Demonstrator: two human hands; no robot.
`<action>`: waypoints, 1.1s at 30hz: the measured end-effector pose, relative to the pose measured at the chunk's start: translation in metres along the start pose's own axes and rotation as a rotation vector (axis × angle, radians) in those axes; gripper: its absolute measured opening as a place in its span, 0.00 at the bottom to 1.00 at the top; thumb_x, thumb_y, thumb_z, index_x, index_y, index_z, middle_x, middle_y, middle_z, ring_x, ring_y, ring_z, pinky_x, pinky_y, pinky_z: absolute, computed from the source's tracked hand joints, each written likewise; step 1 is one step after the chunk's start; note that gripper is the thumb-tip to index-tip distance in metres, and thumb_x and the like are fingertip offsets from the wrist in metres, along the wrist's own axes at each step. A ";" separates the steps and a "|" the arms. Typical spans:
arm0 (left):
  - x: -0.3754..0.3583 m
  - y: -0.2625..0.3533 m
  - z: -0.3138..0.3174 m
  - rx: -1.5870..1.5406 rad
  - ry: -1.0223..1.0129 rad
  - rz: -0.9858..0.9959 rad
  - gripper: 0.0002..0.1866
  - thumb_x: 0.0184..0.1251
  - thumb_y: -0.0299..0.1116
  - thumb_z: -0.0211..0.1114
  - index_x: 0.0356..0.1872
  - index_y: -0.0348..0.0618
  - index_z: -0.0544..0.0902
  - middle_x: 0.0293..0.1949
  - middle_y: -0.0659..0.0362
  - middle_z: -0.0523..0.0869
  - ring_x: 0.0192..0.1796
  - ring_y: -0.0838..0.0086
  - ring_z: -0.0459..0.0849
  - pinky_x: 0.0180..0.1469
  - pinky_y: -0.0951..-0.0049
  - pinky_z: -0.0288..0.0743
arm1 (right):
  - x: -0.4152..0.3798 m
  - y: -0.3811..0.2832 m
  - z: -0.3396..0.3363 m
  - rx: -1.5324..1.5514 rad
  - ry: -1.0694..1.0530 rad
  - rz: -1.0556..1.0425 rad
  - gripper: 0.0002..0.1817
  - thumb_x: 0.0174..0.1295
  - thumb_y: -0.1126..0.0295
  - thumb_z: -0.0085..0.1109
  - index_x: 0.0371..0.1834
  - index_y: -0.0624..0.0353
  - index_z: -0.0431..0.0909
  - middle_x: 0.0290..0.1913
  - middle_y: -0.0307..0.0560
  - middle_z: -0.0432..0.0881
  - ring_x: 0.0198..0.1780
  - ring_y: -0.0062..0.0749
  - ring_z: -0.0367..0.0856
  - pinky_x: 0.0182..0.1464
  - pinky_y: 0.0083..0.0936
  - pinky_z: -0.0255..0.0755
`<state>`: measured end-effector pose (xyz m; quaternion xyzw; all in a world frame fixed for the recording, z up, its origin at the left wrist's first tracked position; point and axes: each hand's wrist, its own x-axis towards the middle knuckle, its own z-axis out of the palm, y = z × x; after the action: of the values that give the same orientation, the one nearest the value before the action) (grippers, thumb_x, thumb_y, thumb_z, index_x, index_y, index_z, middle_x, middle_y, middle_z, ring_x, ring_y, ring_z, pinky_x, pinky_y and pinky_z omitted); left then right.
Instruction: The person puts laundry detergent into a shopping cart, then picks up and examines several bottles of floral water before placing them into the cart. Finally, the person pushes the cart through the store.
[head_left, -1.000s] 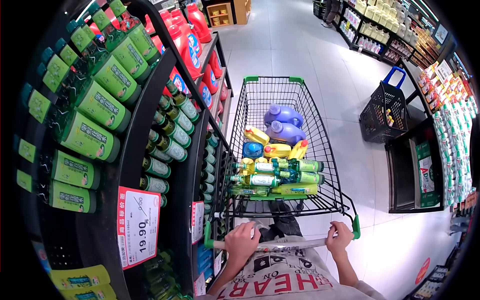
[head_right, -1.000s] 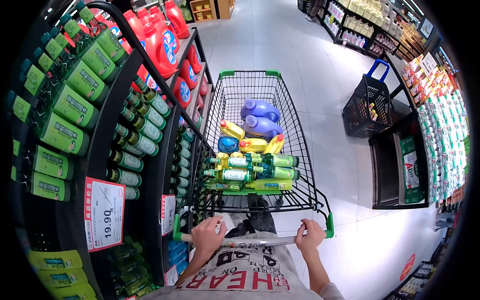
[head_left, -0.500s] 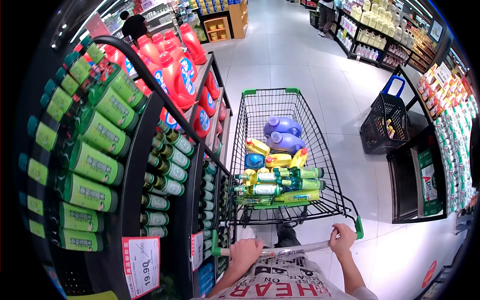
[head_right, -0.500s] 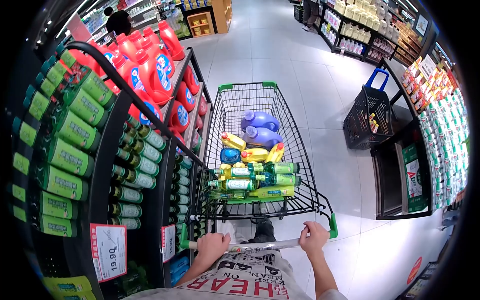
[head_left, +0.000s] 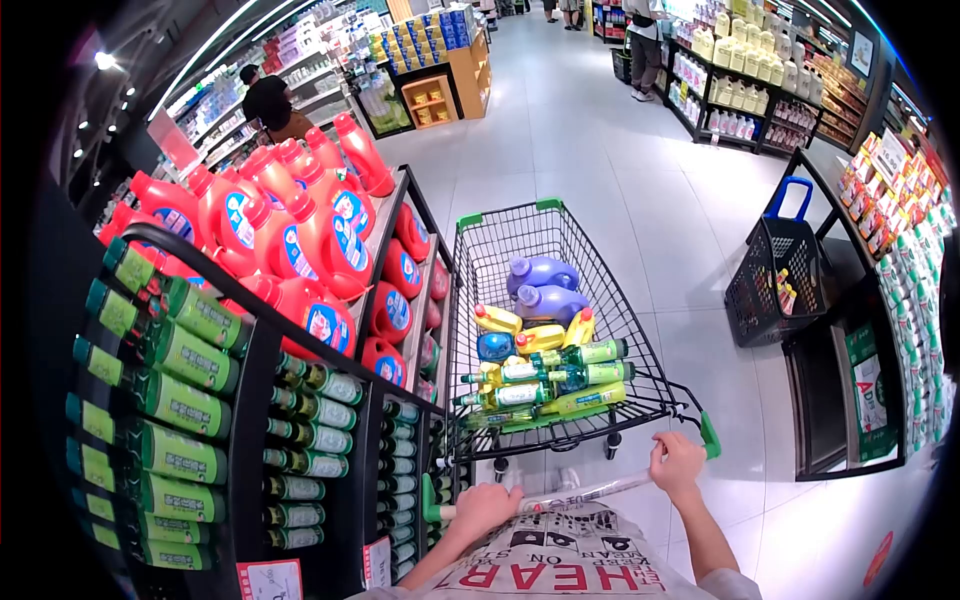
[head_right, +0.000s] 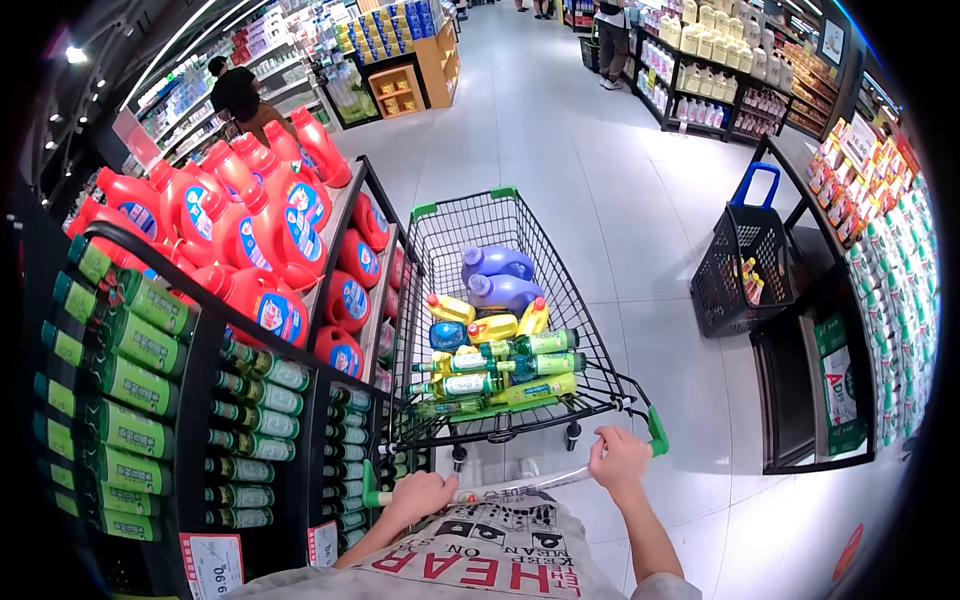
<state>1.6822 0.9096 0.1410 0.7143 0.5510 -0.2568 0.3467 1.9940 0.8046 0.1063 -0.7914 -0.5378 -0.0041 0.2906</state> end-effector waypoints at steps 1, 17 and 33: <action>0.008 0.006 -0.008 -0.001 -0.037 0.007 0.33 0.68 0.58 0.43 0.36 0.38 0.88 0.39 0.41 0.86 0.45 0.47 0.86 0.51 0.53 0.77 | 0.014 0.005 0.005 0.005 0.004 -0.005 0.06 0.44 0.75 0.58 0.26 0.50 0.80 0.22 0.38 0.79 0.20 0.35 0.77 0.21 0.31 0.64; 0.146 0.065 -0.118 -0.096 0.095 0.050 0.39 0.69 0.63 0.41 0.35 0.34 0.87 0.38 0.38 0.86 0.46 0.45 0.84 0.54 0.52 0.76 | 0.221 0.049 0.089 -0.062 0.119 0.004 0.16 0.46 0.75 0.59 0.42 0.56 0.79 0.57 0.50 0.72 0.62 0.53 0.65 0.68 0.46 0.55; 0.307 0.079 -0.232 -0.187 -0.073 0.404 0.43 0.63 0.72 0.46 0.30 0.32 0.86 0.24 0.46 0.84 0.33 0.53 0.86 0.42 0.59 0.79 | 0.408 0.105 0.211 0.021 0.421 0.384 0.19 0.51 0.75 0.61 0.49 0.59 0.75 0.66 0.54 0.67 0.68 0.51 0.62 0.69 0.45 0.54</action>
<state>1.8346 1.2651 0.0740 0.7651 0.4053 -0.1559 0.4755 2.1912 1.2227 0.0136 -0.8575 -0.3059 -0.1075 0.3994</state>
